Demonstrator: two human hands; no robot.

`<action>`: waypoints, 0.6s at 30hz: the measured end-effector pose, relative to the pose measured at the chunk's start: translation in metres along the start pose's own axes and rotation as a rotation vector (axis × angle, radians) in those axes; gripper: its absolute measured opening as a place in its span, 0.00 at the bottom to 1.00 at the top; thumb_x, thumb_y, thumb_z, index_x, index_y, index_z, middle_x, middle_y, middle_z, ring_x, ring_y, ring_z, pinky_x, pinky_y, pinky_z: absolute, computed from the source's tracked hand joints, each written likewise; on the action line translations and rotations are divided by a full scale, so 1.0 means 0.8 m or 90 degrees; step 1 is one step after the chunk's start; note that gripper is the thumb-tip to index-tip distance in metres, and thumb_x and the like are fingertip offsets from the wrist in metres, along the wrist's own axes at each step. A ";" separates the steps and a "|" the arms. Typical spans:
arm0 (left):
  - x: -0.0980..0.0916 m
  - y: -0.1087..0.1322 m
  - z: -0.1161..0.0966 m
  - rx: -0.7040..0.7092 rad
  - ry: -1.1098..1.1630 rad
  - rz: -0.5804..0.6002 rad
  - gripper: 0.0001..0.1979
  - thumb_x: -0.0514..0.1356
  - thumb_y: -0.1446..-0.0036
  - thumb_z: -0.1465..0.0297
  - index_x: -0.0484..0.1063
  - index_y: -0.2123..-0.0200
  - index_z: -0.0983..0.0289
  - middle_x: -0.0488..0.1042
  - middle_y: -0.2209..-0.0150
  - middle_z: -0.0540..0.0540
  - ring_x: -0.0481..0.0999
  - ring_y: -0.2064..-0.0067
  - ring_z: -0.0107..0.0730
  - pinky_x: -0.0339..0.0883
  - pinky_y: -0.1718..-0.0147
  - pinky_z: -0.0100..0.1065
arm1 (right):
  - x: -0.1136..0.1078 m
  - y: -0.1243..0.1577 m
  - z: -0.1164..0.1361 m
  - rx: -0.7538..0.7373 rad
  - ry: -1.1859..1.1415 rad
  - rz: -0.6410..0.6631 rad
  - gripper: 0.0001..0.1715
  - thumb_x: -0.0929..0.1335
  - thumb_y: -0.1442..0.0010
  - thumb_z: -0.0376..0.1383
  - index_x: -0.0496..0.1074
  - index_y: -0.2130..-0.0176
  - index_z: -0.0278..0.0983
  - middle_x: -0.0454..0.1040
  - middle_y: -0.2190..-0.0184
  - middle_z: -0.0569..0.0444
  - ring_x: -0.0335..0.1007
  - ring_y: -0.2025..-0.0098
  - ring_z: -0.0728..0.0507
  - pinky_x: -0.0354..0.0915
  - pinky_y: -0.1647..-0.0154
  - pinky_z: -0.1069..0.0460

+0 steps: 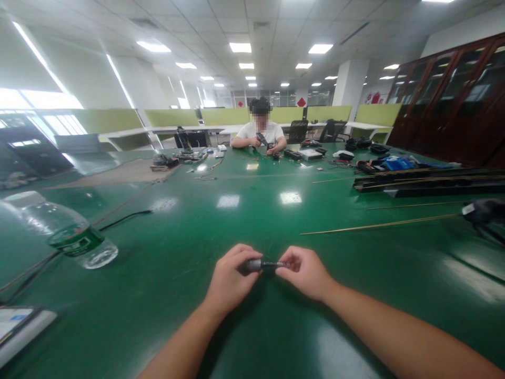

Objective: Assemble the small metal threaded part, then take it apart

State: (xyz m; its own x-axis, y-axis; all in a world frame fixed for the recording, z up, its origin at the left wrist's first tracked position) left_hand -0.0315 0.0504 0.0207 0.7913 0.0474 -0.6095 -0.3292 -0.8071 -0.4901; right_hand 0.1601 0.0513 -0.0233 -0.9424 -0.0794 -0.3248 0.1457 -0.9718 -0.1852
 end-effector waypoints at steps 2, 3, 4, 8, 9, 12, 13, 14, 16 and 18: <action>0.000 0.000 0.001 -0.002 -0.005 0.000 0.12 0.64 0.50 0.77 0.78 0.61 0.59 0.76 0.60 0.53 0.75 0.57 0.33 0.68 0.56 0.33 | -0.001 0.000 0.000 0.000 0.005 -0.002 0.07 0.74 0.50 0.34 0.74 0.70 0.34 0.72 0.78 0.56 0.65 0.76 0.49 0.59 0.75 0.55; 0.000 0.000 0.002 -0.002 -0.007 0.000 0.12 0.64 0.49 0.77 0.78 0.61 0.59 0.76 0.60 0.53 0.75 0.57 0.33 0.68 0.56 0.33 | -0.001 0.000 0.000 0.001 0.006 -0.003 0.07 0.74 0.50 0.35 0.74 0.70 0.34 0.72 0.78 0.56 0.65 0.76 0.49 0.59 0.75 0.55; 0.000 0.000 0.002 -0.002 -0.008 -0.001 0.12 0.64 0.49 0.77 0.78 0.61 0.59 0.76 0.60 0.53 0.75 0.57 0.33 0.68 0.56 0.33 | -0.001 0.000 0.001 0.001 0.005 -0.003 0.08 0.74 0.50 0.35 0.74 0.70 0.34 0.72 0.78 0.56 0.65 0.76 0.49 0.59 0.75 0.55; -0.001 0.000 0.002 -0.001 -0.006 -0.010 0.11 0.63 0.49 0.77 0.78 0.62 0.60 0.76 0.61 0.53 0.75 0.58 0.33 0.68 0.57 0.33 | -0.001 0.001 0.002 0.001 -0.003 -0.003 0.07 0.74 0.50 0.35 0.73 0.70 0.34 0.72 0.78 0.56 0.65 0.76 0.49 0.59 0.75 0.55; -0.001 0.000 0.002 -0.001 -0.006 -0.012 0.11 0.63 0.49 0.77 0.77 0.62 0.60 0.76 0.61 0.53 0.75 0.58 0.33 0.68 0.57 0.33 | -0.001 0.001 0.002 0.001 -0.004 -0.003 0.07 0.74 0.51 0.34 0.73 0.70 0.34 0.72 0.78 0.56 0.65 0.76 0.49 0.59 0.75 0.55; -0.001 -0.002 0.002 -0.002 -0.009 -0.014 0.11 0.63 0.49 0.77 0.77 0.62 0.60 0.76 0.61 0.53 0.75 0.58 0.33 0.68 0.57 0.33 | -0.001 0.000 0.000 0.007 -0.031 -0.006 0.08 0.74 0.51 0.35 0.72 0.70 0.35 0.72 0.78 0.57 0.65 0.77 0.49 0.59 0.76 0.55; -0.001 -0.002 0.002 -0.003 -0.013 -0.017 0.10 0.63 0.49 0.76 0.77 0.62 0.60 0.76 0.61 0.53 0.75 0.58 0.34 0.68 0.57 0.33 | -0.001 -0.001 -0.002 0.015 -0.061 -0.006 0.09 0.74 0.52 0.36 0.72 0.70 0.35 0.71 0.78 0.57 0.65 0.77 0.49 0.59 0.76 0.55; -0.002 -0.002 0.003 -0.005 -0.018 -0.021 0.10 0.64 0.49 0.76 0.77 0.62 0.60 0.76 0.61 0.52 0.75 0.58 0.34 0.68 0.58 0.34 | -0.001 -0.003 -0.004 0.026 -0.105 -0.004 0.10 0.74 0.51 0.37 0.71 0.70 0.35 0.71 0.79 0.57 0.65 0.78 0.49 0.60 0.77 0.55; -0.005 -0.003 0.007 -0.017 -0.032 -0.038 0.09 0.65 0.49 0.73 0.76 0.62 0.60 0.76 0.61 0.52 0.75 0.58 0.34 0.68 0.57 0.34 | -0.001 -0.006 -0.010 0.057 -0.223 0.002 0.13 0.71 0.48 0.42 0.69 0.71 0.36 0.70 0.80 0.58 0.65 0.81 0.49 0.60 0.80 0.55; -0.009 -0.003 0.014 -0.049 -0.053 -0.069 0.10 0.67 0.50 0.70 0.76 0.62 0.59 0.77 0.61 0.52 0.75 0.58 0.36 0.68 0.56 0.36 | -0.001 -0.010 -0.018 0.101 -0.334 0.002 0.17 0.66 0.43 0.47 0.66 0.73 0.37 0.68 0.83 0.59 0.62 0.86 0.50 0.57 0.85 0.55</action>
State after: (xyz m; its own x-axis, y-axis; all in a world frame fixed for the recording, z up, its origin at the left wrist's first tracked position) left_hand -0.0419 0.0581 0.0192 0.7735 0.1824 -0.6070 -0.2011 -0.8376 -0.5079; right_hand 0.1642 0.0624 -0.0347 -0.9716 -0.1432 0.1884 0.1400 -0.9897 -0.0301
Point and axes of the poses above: each hand's wrist, its own y-axis away from the middle knuckle, its own x-axis out of the palm, z = x × y, the point moved 5 cm from there along -y, towards the middle knuckle
